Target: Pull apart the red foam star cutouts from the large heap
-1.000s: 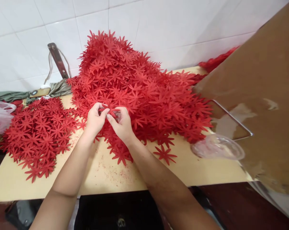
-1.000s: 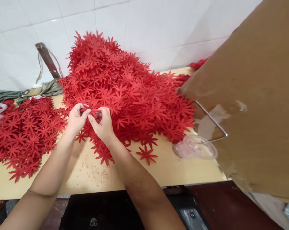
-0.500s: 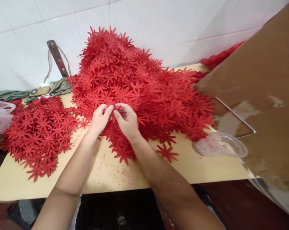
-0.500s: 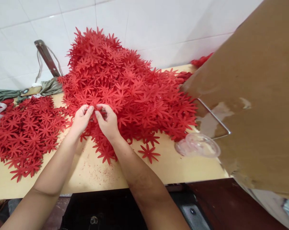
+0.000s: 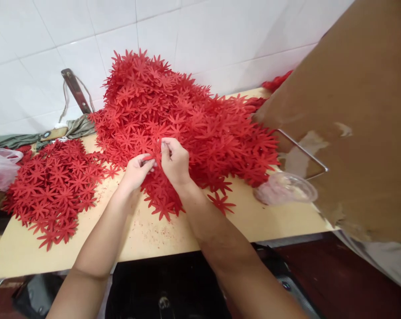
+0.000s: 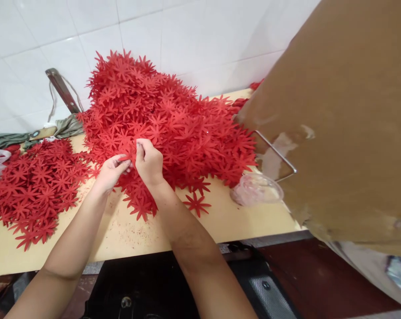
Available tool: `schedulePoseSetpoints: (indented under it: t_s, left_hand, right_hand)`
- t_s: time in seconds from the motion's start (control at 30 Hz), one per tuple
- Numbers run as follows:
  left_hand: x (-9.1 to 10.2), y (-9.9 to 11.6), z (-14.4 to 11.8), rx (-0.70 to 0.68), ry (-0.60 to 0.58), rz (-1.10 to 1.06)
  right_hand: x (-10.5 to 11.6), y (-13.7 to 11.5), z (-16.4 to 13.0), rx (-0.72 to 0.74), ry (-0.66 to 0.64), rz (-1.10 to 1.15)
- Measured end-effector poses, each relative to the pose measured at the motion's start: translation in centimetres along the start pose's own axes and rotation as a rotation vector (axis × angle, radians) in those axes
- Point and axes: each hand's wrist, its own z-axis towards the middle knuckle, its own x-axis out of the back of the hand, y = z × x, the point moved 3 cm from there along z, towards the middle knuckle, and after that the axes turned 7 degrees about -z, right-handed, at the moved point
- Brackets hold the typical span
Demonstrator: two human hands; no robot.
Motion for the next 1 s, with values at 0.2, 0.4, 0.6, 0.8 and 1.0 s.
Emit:
schedulePoseSetpoints:
  t_s: [0.2, 0.4, 0.6, 0.8, 1.0]
  left_hand:
    - [0.9, -0.2, -2.5, -0.008, 0.086, -0.032]
    - [2.3, -1.1, -3.8, 0.012, 0.108, -0.112]
    - [0.5, -2.0, -3.8, -0.051, 0.021, 0.0]
    - [0.1, -3.0, -4.1, -0.086, 0.021, 0.023]
    - [0.5, -3.8, -4.7, 0.052, 0.117, -0.152]
  right_hand:
    - [1.2, 0.4, 1.3, 0.047, 0.043, -0.103]
    - [5.4, 3.9, 5.4, 0.16, 0.054, -0.24]
    - [6.8, -0.8, 1.8, 0.238, -0.149, -0.303]
    - [4.8, -2.8, -2.6, 0.116, -0.511, -0.08]
    - [5.3, -2.8, -3.2, 0.195, -0.493, -0.127]
